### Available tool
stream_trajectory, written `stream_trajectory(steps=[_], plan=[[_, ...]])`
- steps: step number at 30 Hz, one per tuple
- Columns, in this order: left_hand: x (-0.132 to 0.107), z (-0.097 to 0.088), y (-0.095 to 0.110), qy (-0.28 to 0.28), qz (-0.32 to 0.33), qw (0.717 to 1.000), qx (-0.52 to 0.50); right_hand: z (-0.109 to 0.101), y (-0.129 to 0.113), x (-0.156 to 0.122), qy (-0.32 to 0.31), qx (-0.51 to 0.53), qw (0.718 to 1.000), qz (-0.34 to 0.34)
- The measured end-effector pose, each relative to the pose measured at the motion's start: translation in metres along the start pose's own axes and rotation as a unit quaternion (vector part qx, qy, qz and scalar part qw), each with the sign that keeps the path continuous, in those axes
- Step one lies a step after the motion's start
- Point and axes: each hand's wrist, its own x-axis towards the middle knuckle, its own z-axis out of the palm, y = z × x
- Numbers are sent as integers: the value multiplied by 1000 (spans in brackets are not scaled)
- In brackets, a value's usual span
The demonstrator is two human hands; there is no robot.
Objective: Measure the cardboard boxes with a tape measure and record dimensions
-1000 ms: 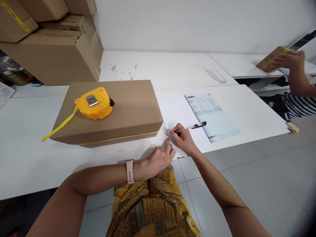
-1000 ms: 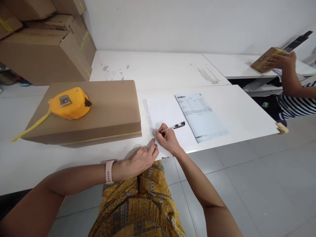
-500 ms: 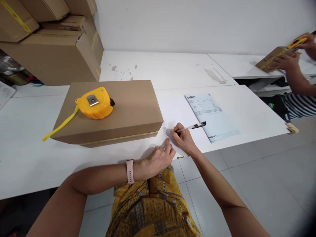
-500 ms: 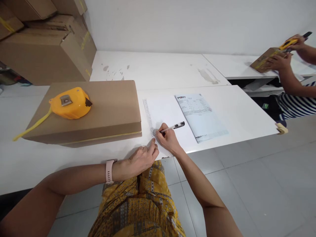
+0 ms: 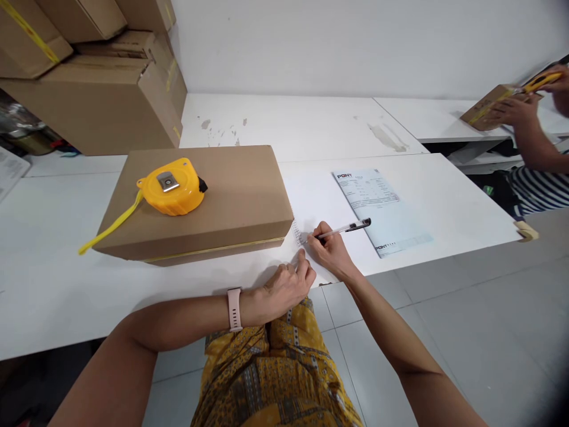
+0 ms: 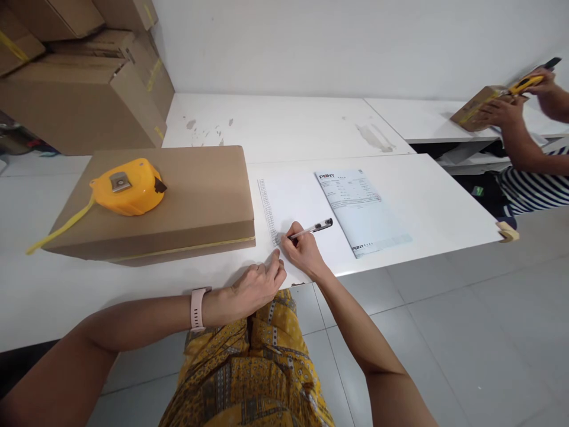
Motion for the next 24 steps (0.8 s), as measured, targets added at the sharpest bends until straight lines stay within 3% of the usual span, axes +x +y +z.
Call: stream_trajectory(steps=[8, 13, 18, 21, 24], plan=[[0, 2, 1, -1, -3, 1000, -10, 1, 3, 0, 17, 9, 1000, 3], [3, -1, 1, -36, -1, 999, -41, 0, 7, 4, 118, 34, 992, -17], [-3, -12, 0, -74, -43, 987, -134, -1, 13, 8, 197, -96, 974, -50], [-17, -33, -5, -71, -58, 948, -306, 0, 19, 8, 204, -188, 958, -67], [-42, -75, -9, -20, 47, 868, -494, 4, 24, 10, 183, -268, 945, -50]])
